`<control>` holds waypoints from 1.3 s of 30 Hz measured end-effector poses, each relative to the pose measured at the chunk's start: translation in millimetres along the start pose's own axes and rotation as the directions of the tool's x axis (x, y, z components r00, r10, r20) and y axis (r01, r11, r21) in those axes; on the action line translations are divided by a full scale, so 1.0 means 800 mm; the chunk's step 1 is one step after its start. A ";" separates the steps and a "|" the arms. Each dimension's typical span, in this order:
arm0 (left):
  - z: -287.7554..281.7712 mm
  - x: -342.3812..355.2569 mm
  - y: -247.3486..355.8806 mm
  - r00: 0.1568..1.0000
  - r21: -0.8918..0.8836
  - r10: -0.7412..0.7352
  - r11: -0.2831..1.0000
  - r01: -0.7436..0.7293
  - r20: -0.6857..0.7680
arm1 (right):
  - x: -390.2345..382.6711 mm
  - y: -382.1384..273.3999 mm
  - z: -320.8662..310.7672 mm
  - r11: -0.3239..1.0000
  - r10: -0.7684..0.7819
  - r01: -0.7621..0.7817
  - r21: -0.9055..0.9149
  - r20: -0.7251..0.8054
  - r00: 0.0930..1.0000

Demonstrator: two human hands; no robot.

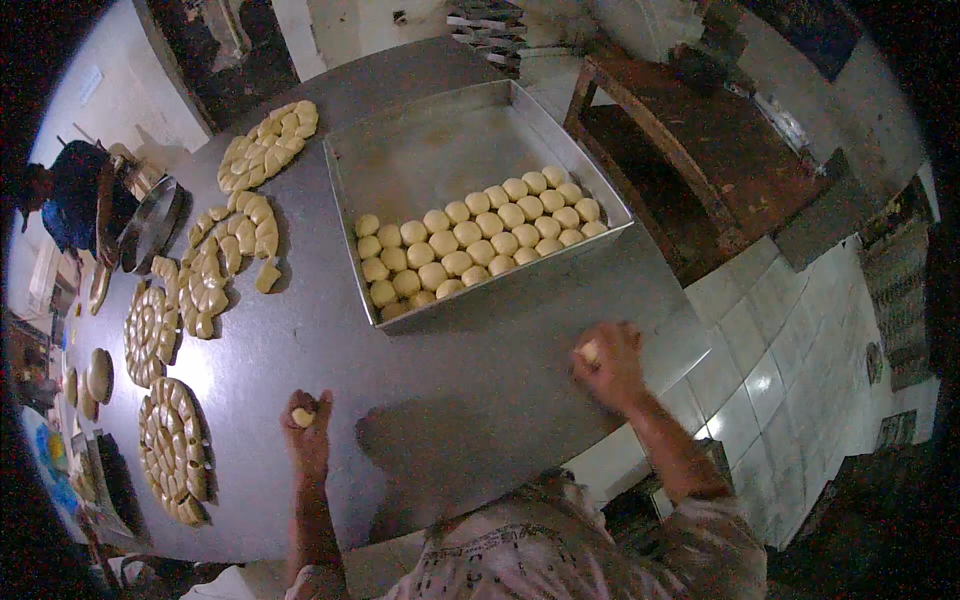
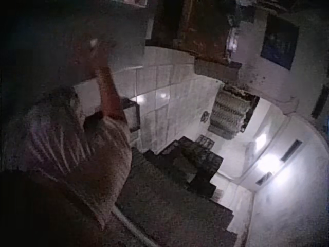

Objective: The person picks up pieces of shaped dough from a metal table and places them into a rectangular metal baking tray.

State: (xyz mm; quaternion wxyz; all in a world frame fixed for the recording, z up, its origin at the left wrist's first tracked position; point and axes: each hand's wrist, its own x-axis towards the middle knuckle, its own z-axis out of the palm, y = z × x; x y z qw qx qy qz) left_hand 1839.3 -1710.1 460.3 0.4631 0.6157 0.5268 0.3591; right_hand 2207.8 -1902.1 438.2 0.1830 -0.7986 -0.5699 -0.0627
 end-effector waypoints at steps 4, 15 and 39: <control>0.045 0.001 0.058 0.987 -0.021 -0.042 0.999 0.045 0.153 | 0.076 0.030 0.021 0.986 0.166 -0.169 -0.003 -0.182 0.969; 0.128 0.011 0.090 0.779 0.469 0.481 0.622 -0.627 0.403 | 0.075 0.061 0.016 0.972 0.154 -0.156 0.176 0.028 0.988; 0.178 0.308 0.059 0.819 0.845 0.483 0.256 -0.470 0.309 | 0.320 -0.082 -0.117 -0.015 0.291 0.385 0.923 -0.365 0.885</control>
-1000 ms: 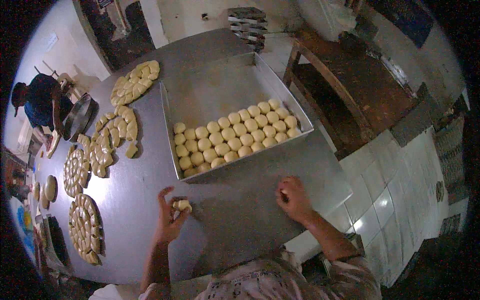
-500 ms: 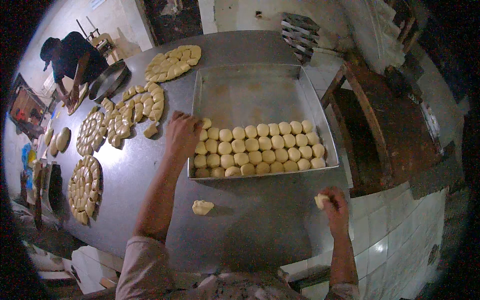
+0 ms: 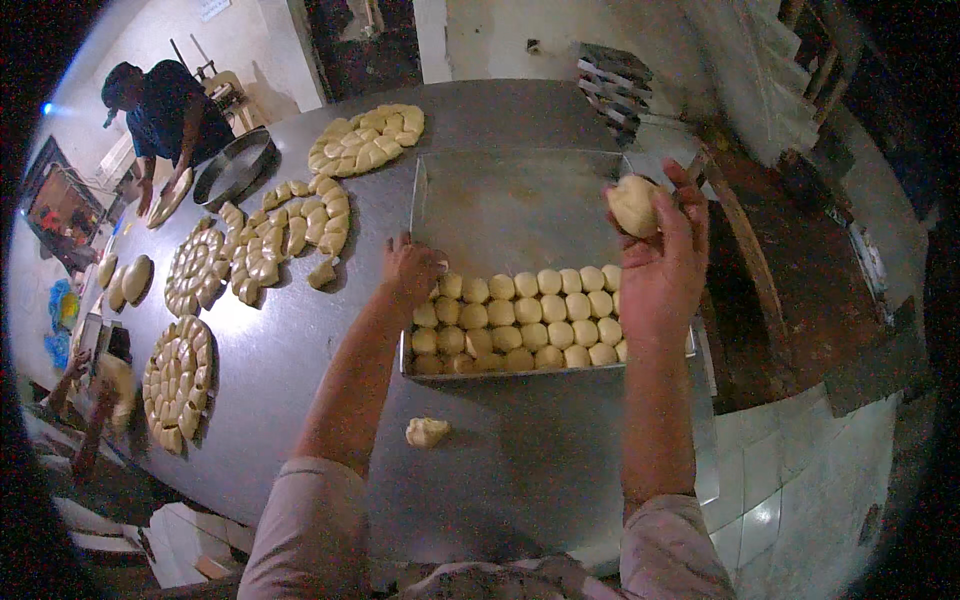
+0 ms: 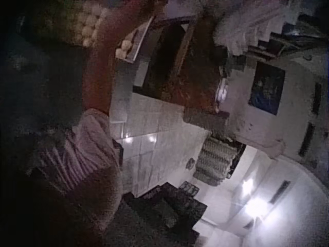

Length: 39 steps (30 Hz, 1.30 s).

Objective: The person picks up pieces of shaped dough from a metal table and places them into a rectangular metal baking tray.

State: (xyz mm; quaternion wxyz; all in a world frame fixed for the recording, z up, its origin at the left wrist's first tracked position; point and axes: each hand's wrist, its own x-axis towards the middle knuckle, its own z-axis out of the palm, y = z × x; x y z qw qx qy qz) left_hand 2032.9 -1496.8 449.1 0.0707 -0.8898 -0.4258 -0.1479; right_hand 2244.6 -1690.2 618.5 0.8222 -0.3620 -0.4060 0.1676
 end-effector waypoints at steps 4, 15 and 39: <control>-0.013 0.007 -0.021 0.986 -0.268 -0.048 0.959 0.091 0.161 | 0.001 0.007 0.051 0.984 0.063 -0.063 0.164 0.004 0.998; -0.107 -0.078 -0.046 0.955 -0.255 -0.122 0.966 0.052 -0.269 | -0.079 0.199 0.047 0.634 0.205 0.144 -0.760 0.345 0.916; -0.071 -0.278 -0.025 0.969 -0.657 -0.045 0.728 0.197 0.241 | -0.259 0.018 -0.183 -0.302 0.197 0.020 -0.953 -0.042 0.979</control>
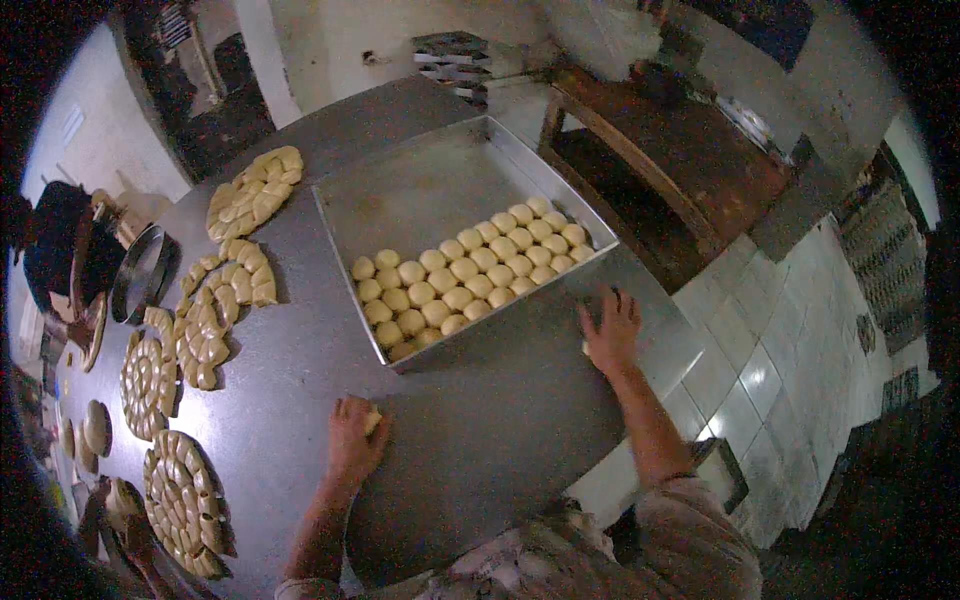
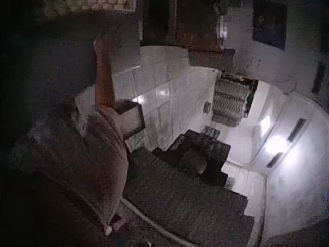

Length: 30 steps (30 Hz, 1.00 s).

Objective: The person picks up pieces of shaped dough from a metal table and places them into a rectangular metal baking tray.

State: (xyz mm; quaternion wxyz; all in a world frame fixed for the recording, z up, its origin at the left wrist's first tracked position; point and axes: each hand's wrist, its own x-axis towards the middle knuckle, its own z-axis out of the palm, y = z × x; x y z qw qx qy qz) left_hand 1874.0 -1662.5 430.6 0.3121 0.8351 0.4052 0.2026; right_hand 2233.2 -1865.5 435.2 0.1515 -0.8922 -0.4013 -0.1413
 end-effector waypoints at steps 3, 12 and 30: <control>-0.009 -0.013 0.046 0.926 0.261 0.371 0.903 -0.341 -0.074 | -0.019 -0.013 0.024 0.977 -0.039 0.027 0.212 0.050 0.998; -0.005 0.103 0.139 0.915 0.162 0.336 0.939 -0.305 -0.222 | 0.046 0.043 0.022 0.991 0.073 -0.086 0.106 0.124 0.990; 0.271 0.426 0.254 0.839 -0.078 0.337 0.938 -0.337 0.427 | 0.044 0.181 -0.050 0.725 -0.309 0.115 0.680 0.172 0.935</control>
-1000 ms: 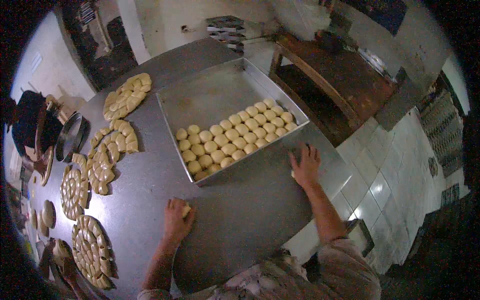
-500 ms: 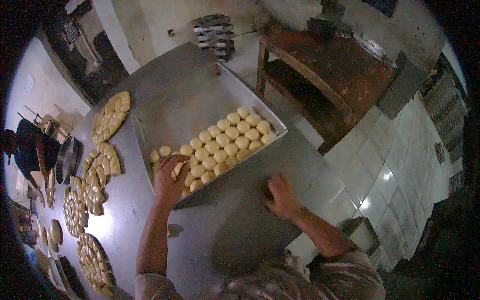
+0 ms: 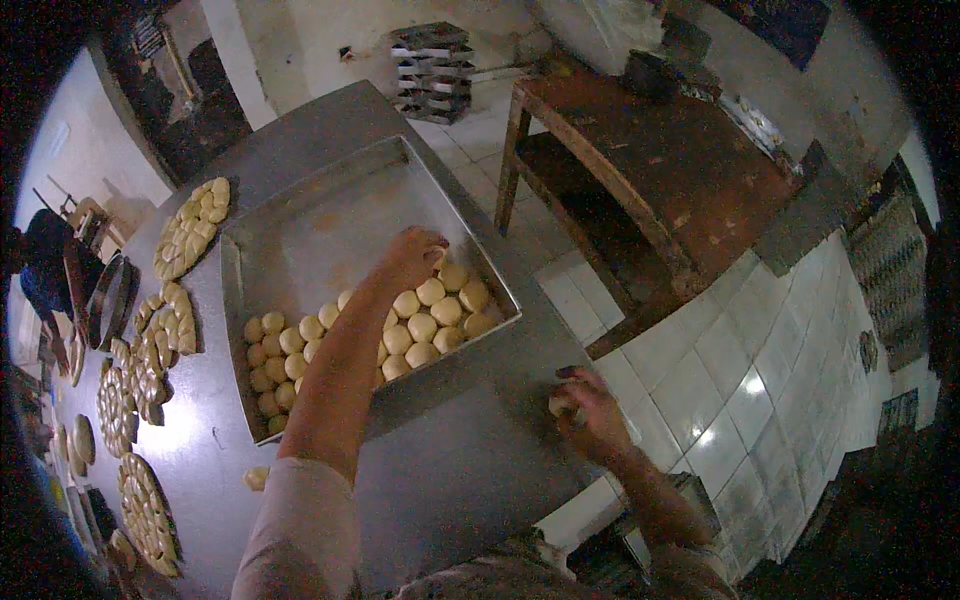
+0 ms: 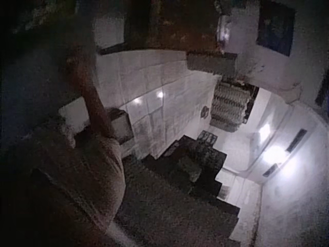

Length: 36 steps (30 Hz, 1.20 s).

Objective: The person picks up pieces of shaped dough from a metal table and places them into a rectangular metal baking tray.

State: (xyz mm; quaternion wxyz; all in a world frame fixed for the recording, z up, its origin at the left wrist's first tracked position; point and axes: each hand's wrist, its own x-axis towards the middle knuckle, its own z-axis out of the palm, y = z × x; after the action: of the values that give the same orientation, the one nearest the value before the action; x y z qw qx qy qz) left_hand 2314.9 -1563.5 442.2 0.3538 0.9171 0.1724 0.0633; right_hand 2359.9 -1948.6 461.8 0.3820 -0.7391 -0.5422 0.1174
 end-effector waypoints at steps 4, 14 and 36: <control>0.011 -0.015 -0.012 0.969 0.487 0.147 0.873 -0.032 -0.200 | 0.077 -0.041 -0.059 0.840 0.193 -0.082 0.537 -0.155 0.969; 0.014 -0.033 0.012 0.991 -0.047 -0.118 0.992 0.115 -0.067 | 0.273 -0.059 -0.005 0.944 -0.281 0.215 -0.251 -0.270 0.921; -0.089 -0.573 -0.026 0.264 -0.413 -0.568 0.782 0.466 -0.779 | 0.060 -0.234 0.236 0.933 -0.347 0.216 0.288 0.559 0.753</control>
State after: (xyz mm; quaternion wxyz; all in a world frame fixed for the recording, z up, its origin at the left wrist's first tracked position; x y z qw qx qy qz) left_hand 1864.7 -1669.9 483.9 0.2590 0.6215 0.6135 0.4127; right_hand 2134.4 -1800.6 474.8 0.2775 -0.5289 -0.7255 0.3419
